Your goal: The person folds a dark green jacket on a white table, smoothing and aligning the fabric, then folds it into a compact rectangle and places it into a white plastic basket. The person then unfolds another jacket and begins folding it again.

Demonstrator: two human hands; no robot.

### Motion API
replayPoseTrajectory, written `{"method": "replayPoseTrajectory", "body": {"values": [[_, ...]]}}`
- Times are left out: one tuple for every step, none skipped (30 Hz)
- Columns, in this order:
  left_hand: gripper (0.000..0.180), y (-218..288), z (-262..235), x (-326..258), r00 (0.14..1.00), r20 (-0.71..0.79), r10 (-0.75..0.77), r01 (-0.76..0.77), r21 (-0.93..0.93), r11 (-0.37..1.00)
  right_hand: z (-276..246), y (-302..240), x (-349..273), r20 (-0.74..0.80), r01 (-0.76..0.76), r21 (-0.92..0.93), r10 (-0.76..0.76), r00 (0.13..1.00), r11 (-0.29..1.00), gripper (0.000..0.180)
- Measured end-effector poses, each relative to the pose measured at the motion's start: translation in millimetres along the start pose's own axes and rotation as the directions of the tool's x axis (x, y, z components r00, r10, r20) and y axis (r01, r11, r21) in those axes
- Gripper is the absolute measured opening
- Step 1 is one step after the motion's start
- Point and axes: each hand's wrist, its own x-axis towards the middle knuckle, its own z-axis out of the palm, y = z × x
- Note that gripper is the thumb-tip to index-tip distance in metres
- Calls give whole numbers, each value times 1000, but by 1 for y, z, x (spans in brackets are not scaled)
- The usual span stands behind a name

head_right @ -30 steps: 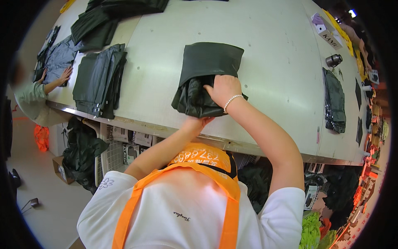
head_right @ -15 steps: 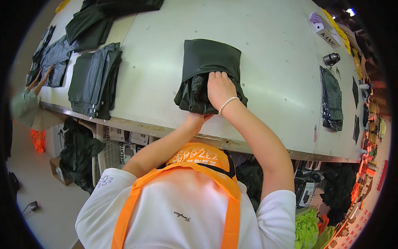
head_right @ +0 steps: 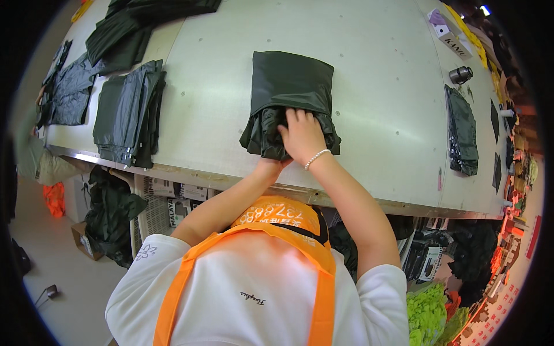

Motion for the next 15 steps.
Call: {"method": "replayPoseTrajectory", "body": {"values": [[48,-2,-1,1,1000,-2,-8,8,-13,1000,12,3,-3,-15,16,-73,-17,1000,997,37],[48,-5,-3,2,1000,-2,-16,16,-26,1000,21,6,-5,-28,29,-146,-34,999,989,41],[48,-6,-4,2,1000,-13,-13,12,-41,999,6,-2,5,310,-72,-48,83,947,996,50],[50,-6,-5,1,999,-20,-29,29,-22,999,-1,-2,4,266,-13,45,0,964,999,50],[52,-5,-5,-1,999,-27,-45,45,-2,999,-6,0,1,213,51,135,-80,974,990,50],[54,-4,-6,-2,998,-37,-58,59,16,998,-11,-1,-2,153,122,220,-158,975,968,50],[51,1,-1,-8,999,-48,-24,25,10,1000,-18,-10,-12,-175,374,185,-344,922,909,44],[41,7,3,-14,996,-31,84,-88,-152,984,-31,-21,-29,-301,410,285,-325,896,866,39],[39,11,4,-16,993,-59,103,-108,-82,991,-32,-18,-55,-306,427,400,-321,896,811,34],[39,16,5,-17,989,-85,120,-121,-11,993,-32,-9,-78,-309,433,507,-312,898,745,29],[37,25,7,-15,996,-30,82,-85,-104,991,-23,0,-90,-83,161,633,-141,987,757,29],[35,29,7,-10,996,-37,86,-88,-69,994,-8,10,-98,165,-127,684,18,986,718,29],[33,31,7,-7,995,-44,86,-88,-32,996,10,19,-103,413,-411,658,155,898,631,29],[31,33,5,-7,995,-54,86,-85,8,996,29,24,-100,373,-436,816,231,899,380,31],[30,36,11,-12,987,-116,114,-96,153,984,49,30,-88,351,-397,913,314,882,95,33]]}}
